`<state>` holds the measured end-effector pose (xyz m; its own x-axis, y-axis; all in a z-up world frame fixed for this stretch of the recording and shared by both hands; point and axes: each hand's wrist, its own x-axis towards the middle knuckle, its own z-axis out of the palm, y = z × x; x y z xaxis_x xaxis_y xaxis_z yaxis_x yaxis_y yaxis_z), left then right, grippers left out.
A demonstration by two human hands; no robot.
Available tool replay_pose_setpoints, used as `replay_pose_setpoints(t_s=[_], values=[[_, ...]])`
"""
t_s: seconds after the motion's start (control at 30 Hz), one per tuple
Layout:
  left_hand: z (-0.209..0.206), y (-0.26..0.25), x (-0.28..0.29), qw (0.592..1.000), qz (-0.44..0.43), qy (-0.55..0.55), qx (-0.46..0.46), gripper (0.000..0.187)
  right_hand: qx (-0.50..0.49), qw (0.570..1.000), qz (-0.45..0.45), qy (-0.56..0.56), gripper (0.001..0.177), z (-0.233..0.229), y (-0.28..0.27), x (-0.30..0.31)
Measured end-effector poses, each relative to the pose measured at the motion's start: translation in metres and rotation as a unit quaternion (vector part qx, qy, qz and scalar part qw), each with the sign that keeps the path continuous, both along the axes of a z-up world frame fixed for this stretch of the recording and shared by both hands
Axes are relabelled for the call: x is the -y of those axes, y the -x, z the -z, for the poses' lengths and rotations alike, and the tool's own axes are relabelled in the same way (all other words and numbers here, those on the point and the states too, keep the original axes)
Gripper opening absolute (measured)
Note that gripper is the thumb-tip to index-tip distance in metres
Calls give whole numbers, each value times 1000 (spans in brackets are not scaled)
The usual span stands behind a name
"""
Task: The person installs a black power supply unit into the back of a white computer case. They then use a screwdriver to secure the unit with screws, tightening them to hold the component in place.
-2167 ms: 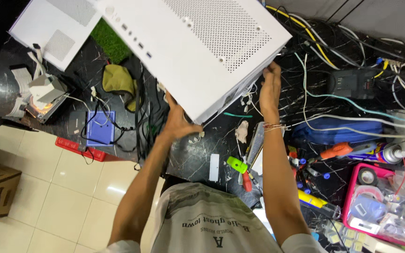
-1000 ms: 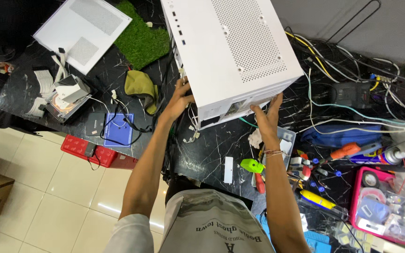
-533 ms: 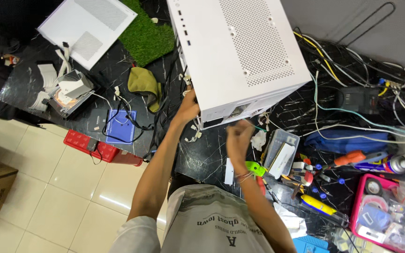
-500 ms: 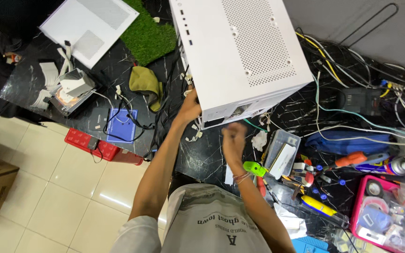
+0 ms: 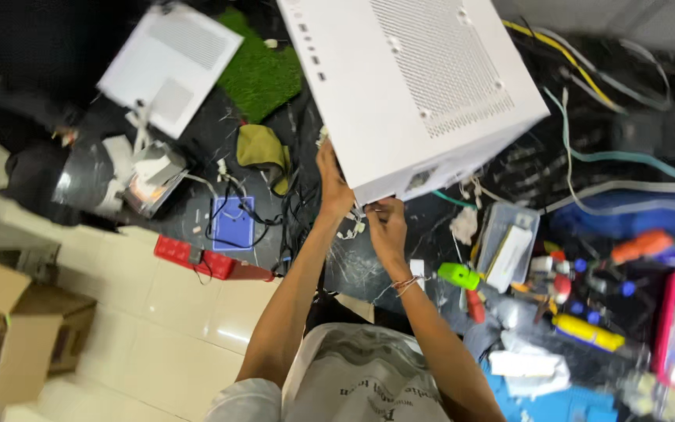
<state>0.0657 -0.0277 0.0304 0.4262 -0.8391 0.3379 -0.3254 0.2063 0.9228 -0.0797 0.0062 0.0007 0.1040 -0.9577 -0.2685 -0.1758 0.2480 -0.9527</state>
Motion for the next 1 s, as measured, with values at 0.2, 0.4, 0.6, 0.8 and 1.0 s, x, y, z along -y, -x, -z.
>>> replay_pose_setpoints(t_s=[0.2, 0.4, 0.6, 0.8, 1.0], values=[[20, -18, -12, 998, 38, -39, 33, 84, -77, 996, 40, 7, 32, 19, 1, -28], [30, -42, -15, 992, 123, -7, -31, 71, 33, 991, 77, 103, 15, 66, 3, -94], [12, -15, -47, 984, 76, -14, -163, 47, -20, 993, 112, -14, 25, 10, -13, -118], [9, -3, -97, 986, 47, -66, -146, 47, 52, 993, 90, 58, 41, 3, -19, -92], [41, -10, -144, 984, 101, -123, -83, 24, 73, 992, 82, 60, 13, 9, -19, -86]])
